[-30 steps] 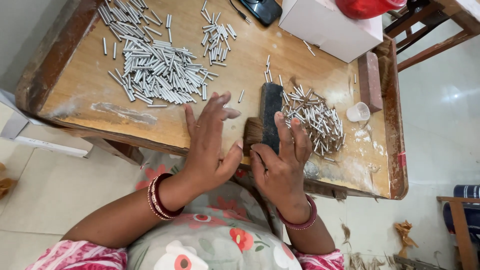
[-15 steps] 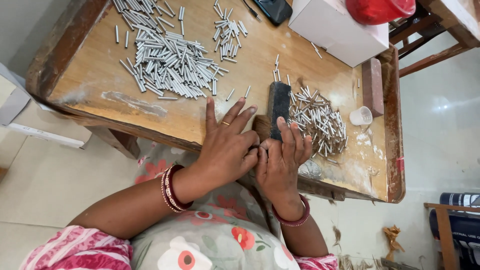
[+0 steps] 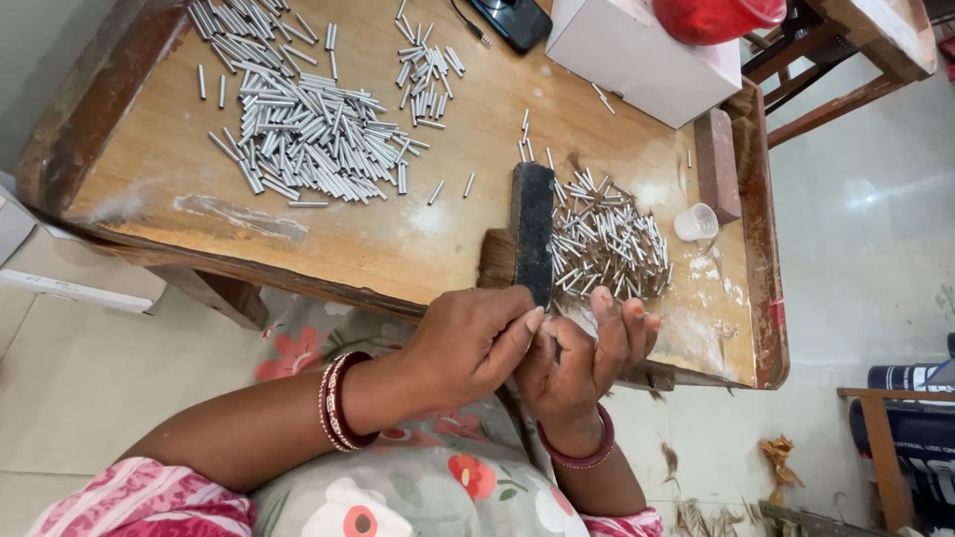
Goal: The person sits at a wooden table and repeatedly picks up small silver metal pins from a pile. They rub each pin against a black rectangular file to smooth its surface, then place the finished pin into a separate pile on the table.
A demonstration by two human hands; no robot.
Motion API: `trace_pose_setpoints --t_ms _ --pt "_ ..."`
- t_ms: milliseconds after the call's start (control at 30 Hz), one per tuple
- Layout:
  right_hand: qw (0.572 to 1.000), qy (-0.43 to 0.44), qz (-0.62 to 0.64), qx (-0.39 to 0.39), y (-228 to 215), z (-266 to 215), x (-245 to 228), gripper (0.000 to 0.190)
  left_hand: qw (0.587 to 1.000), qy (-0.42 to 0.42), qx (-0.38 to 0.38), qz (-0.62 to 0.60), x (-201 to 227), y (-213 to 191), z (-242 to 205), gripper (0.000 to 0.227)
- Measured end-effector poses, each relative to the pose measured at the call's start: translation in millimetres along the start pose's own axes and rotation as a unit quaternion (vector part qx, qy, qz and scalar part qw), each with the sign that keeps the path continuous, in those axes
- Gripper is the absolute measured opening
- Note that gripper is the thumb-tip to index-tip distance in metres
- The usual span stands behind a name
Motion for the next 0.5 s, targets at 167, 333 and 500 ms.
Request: trace_pose_setpoints --t_ms 167,333,500 --pt "0.995 0.050 0.074 -0.041 -3 13 6 0.024 0.999 0.051 0.014 0.012 6 5 -4 0.017" --pt "0.996 0.053 0.070 -0.030 -18 17 16 0.019 0.995 0.090 0.018 0.025 15 2 -3 0.017" --pt "0.968 0.119 0.126 -0.183 -7 34 33 0.020 0.989 0.051 0.128 0.046 16 -26 2 0.014"
Point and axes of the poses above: each hand's wrist, its own z-axis towards the middle knuckle, its own y-axis out of the palm, x = y × z, the point moved 10 cm from there along z, towards the middle knuckle, and after that the axes turned 6 degrees about x, right-handed, at the moved point
